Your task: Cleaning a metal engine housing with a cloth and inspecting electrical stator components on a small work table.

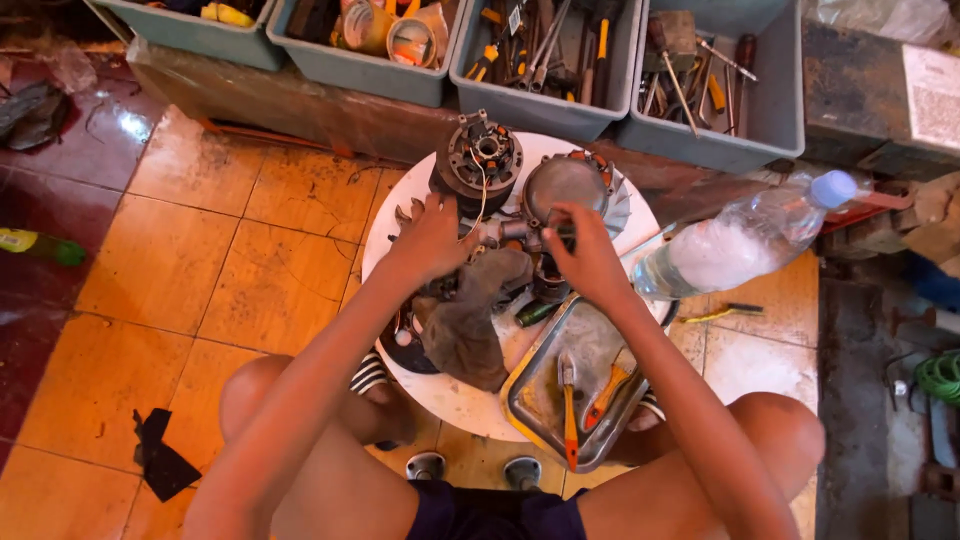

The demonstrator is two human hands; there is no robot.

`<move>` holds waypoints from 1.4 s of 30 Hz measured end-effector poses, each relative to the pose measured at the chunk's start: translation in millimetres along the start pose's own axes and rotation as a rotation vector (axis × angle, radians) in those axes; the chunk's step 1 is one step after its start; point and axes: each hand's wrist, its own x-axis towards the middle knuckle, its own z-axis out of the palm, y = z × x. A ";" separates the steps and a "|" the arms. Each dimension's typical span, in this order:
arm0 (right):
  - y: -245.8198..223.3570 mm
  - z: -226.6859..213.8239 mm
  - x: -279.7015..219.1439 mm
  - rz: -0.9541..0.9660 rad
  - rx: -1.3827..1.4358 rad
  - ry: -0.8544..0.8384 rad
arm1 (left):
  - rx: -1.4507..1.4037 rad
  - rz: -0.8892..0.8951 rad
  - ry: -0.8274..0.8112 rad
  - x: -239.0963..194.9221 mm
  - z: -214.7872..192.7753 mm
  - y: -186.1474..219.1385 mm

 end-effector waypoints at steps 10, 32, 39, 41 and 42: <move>-22.6 50.4 58.7 -0.138 -0.274 -0.135 | -0.356 0.054 0.370 71.6 31.0 -16.4; -0.7 134.4 95.0 0.043 -0.481 0.033 | -0.526 -0.153 0.544 118.3 67.9 -30.5; -6.3 74.0 74.9 -0.061 -0.225 -0.027 | -0.413 -0.196 0.548 105.9 55.8 -2.6; 13.7 56.8 69.8 -0.259 -0.231 0.282 | -0.314 -0.129 0.703 89.3 43.7 18.9; 23.2 48.2 64.1 -0.257 -0.230 0.281 | -0.314 -0.129 0.701 86.0 38.4 28.3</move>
